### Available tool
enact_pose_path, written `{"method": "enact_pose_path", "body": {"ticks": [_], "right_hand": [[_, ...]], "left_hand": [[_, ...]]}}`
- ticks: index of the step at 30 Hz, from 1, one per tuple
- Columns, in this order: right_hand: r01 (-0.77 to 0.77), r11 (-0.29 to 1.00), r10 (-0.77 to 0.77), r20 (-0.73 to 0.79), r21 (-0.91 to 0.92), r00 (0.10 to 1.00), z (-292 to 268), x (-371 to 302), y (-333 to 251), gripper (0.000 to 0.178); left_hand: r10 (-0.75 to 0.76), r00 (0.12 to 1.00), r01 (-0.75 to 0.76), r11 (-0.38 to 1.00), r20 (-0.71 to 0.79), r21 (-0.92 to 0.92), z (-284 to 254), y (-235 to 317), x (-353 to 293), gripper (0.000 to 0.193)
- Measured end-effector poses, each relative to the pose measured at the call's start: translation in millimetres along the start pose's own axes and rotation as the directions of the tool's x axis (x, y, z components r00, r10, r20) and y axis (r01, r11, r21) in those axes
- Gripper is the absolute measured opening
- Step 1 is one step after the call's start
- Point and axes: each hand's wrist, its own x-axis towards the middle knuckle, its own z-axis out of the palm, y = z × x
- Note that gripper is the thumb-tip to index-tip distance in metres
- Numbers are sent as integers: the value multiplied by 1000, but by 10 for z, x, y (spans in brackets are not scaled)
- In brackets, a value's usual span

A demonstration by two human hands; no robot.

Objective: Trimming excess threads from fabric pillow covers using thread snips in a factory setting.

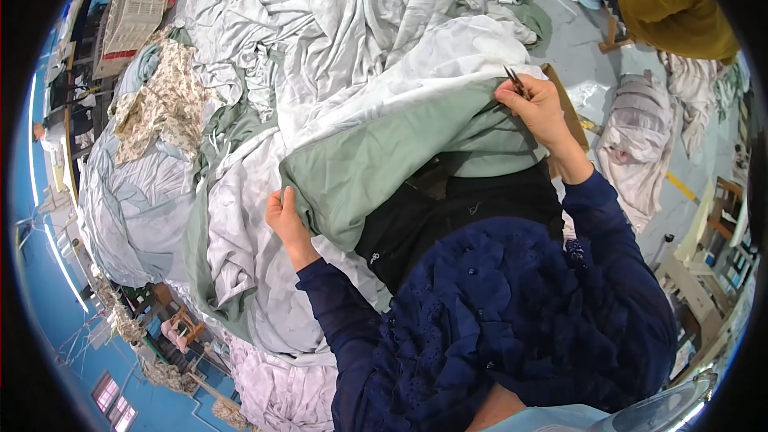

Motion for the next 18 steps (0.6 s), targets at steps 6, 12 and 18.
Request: {"method": "enact_pose_path", "body": {"ticks": [6, 12, 18], "right_hand": [[-196, 916, 224, -41, 351, 974, -261, -206, -40, 8], [-136, 875, 269, -233, 464, 934, -910, -551, 122, 10], [-350, 928, 371, -372, 126, 851, -1742, -1122, 1026, 20]], "left_hand": [[-18, 1000, 18, 1000, 7, -23, 6, -62, 5, 9], [-8, 1000, 8, 1000, -2, 3, 4, -89, 14, 11], [-22, 1000, 22, 998, 1, -54, -96, -143, 37, 12]]}}
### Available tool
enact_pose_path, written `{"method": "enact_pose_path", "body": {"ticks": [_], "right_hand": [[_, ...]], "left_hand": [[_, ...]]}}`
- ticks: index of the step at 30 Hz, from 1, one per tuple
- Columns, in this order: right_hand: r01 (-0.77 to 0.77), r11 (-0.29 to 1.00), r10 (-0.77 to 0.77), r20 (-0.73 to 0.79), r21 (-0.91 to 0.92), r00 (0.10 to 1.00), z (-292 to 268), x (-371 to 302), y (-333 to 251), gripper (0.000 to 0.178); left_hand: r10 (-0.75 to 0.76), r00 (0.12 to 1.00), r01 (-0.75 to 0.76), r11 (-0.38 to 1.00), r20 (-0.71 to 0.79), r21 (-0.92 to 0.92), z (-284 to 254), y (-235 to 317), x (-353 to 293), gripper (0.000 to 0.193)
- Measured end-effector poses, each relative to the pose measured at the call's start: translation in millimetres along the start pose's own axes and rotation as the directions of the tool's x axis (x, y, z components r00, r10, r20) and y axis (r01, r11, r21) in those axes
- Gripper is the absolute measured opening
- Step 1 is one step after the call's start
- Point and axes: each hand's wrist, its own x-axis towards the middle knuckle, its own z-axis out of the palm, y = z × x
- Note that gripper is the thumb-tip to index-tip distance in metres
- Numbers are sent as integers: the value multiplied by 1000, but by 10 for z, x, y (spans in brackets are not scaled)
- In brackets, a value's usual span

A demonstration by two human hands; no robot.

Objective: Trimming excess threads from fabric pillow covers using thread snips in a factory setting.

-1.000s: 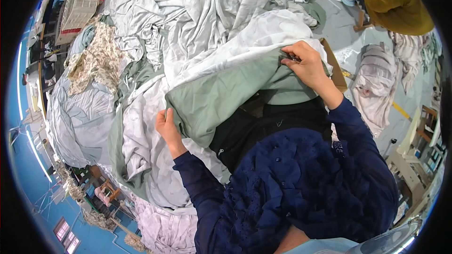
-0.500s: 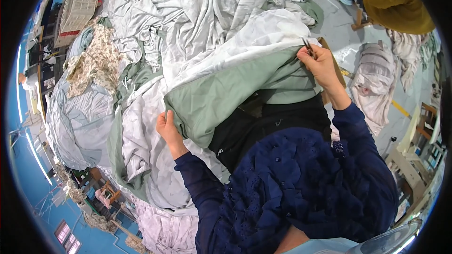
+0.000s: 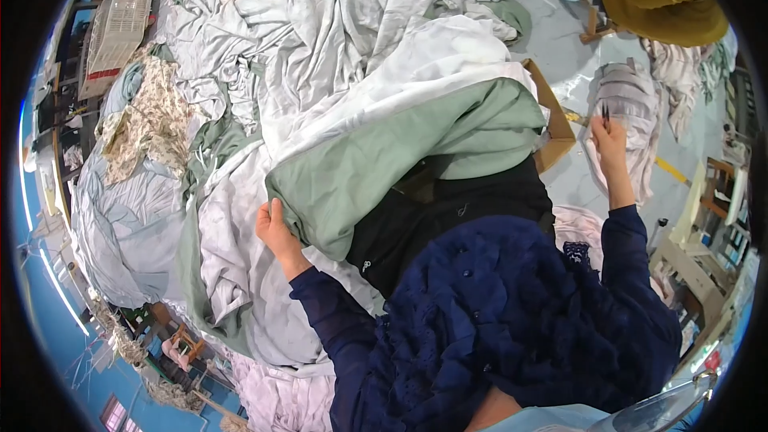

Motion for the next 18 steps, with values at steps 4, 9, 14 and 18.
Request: {"method": "enact_pose_path", "body": {"ticks": [4, 9, 14, 18], "right_hand": [[180, 704, -238, 10, -687, 971, -418, -13, 860, 28], [101, 798, -126, 0, -593, 992, -135, -102, 856, 28], [139, 751, -233, -63, -645, 970, 225, -78, 6, 25], [439, 897, -437, 44, -52, 898, 1005, -162, -945, 23]], "left_hand": [[-9, 1000, 9, 999, 6, -30, 54, 51, 30, 12], [-18, 1000, 18, 999, 4, -42, -65, 48, 19, 10], [-8, 1000, 7, 998, -14, -56, 73, 169, -52, 9], [14, 1000, -13, 998, 14, -69, -1, 77, -46, 11]]}}
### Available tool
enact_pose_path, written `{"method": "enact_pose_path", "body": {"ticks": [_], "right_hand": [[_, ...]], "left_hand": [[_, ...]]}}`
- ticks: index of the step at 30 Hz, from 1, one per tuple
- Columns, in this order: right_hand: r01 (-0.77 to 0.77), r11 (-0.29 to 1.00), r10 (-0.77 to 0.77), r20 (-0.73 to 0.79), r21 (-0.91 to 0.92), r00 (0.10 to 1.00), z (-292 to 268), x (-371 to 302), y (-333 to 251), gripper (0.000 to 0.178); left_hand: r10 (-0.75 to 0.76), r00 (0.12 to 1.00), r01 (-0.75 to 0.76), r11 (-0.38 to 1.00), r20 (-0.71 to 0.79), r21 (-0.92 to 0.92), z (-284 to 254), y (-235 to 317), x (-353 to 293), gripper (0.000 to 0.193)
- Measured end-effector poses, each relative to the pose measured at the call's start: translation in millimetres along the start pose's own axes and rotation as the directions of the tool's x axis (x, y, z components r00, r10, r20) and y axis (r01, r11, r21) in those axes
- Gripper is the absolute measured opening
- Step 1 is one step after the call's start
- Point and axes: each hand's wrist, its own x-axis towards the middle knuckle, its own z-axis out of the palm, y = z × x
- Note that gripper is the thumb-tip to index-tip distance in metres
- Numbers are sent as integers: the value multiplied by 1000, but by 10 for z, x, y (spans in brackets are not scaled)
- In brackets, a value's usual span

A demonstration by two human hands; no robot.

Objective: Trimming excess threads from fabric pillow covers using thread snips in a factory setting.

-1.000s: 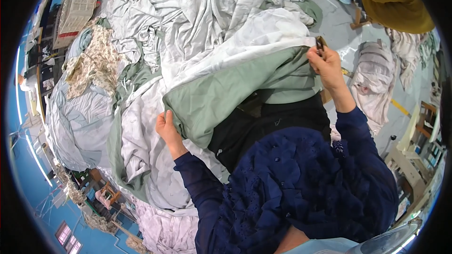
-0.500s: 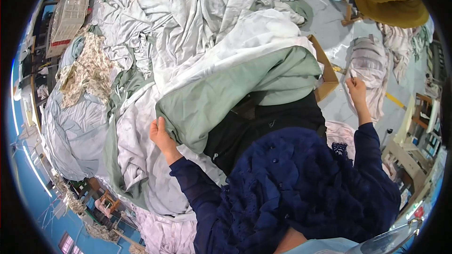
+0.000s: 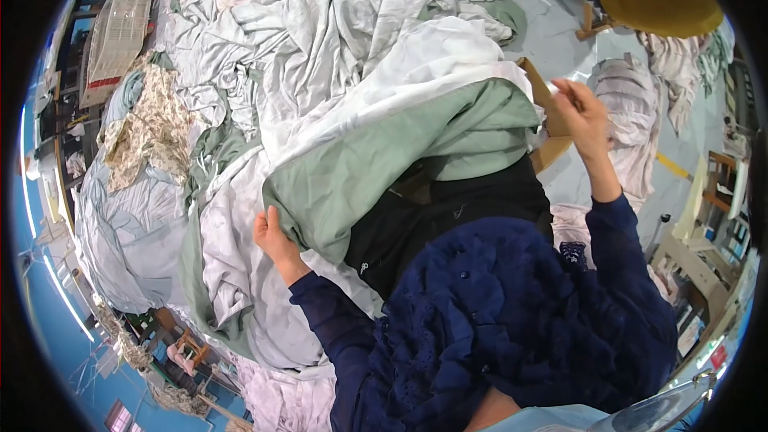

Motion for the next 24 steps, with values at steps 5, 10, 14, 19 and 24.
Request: {"method": "enact_pose_path", "body": {"ticks": [5, 10, 14, 19, 24], "right_hand": [[184, 973, -136, 300, -141, 944, 482, 373, -385, 31], [175, 974, -117, 343, -143, 932, 629, 518, -236, 17], [17, 995, 14, 295, -103, 956, 570, 534, -230, 7], [-101, 993, 108, 147, -57, 983, 267, 517, -11, 16], [-60, 951, 30, -103, -303, 994, -285, 329, 541, 17]], "left_hand": [[0, 1000, 0, 1000, 13, 0, 63, -20, -3, 11], [-36, 999, 36, 999, -3, -37, 104, -23, -72, 11], [-39, 999, 39, 998, 1, -51, 41, -106, -64, 10], [-44, 999, 44, 998, -1, -50, 117, -69, -55, 9], [-66, 998, 64, 996, -19, -66, 128, -50, -38, 8]]}}
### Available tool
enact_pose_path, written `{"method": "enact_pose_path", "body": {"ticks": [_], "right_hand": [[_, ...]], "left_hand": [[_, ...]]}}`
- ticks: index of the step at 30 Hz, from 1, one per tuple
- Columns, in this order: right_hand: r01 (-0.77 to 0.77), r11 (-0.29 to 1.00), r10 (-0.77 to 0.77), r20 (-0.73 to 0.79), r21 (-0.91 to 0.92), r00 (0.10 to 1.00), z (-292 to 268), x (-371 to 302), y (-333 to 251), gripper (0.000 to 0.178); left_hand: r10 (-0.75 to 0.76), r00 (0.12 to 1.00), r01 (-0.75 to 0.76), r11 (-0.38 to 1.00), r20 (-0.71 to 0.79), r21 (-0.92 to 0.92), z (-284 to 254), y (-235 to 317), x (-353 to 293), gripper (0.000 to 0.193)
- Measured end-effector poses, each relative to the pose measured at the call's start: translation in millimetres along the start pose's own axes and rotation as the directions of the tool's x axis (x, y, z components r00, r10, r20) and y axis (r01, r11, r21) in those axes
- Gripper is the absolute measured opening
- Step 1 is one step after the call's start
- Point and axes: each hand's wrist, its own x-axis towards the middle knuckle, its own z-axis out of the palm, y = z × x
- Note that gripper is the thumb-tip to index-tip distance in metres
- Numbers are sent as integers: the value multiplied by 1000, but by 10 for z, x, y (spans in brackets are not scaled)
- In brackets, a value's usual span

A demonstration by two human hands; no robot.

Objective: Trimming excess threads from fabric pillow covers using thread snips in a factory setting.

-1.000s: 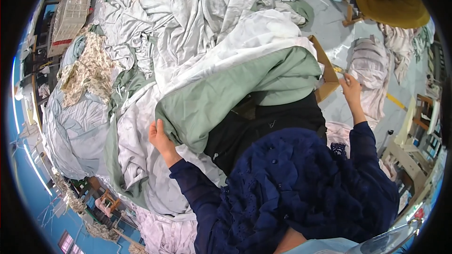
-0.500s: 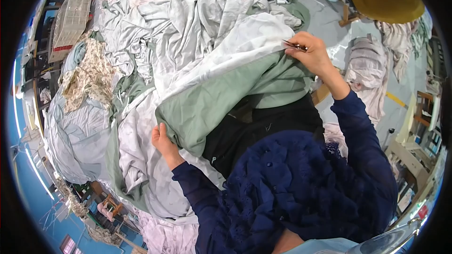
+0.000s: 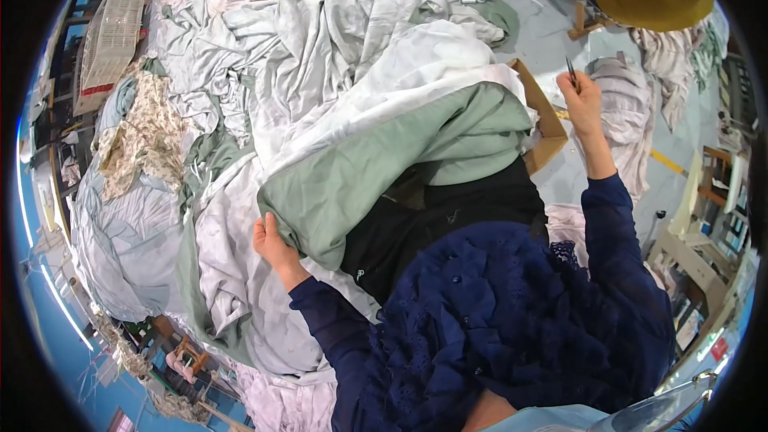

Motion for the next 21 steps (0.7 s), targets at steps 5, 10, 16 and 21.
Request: {"method": "enact_pose_path", "body": {"ticks": [5, 10, 16, 21], "right_hand": [[-81, 884, 234, 286, -461, 929, -204, -331, 866, 35], [-32, 897, 174, 286, -442, 942, -236, -456, 476, 38], [-47, 976, 3, 198, 215, 980, -75, -307, -381, 32], [-60, 948, -56, 349, 312, 936, 310, -180, -890, 41]], "left_hand": [[-11, 1000, 11, 1000, -23, -23, -6, 49, -11, 6], [58, 994, -39, 982, -96, 187, -234, -28, 86, 11], [44, 997, -43, 999, -66, 12, -224, 2, 45, 11], [48, 994, -47, 999, -99, 10, -314, 25, -14, 12]]}}
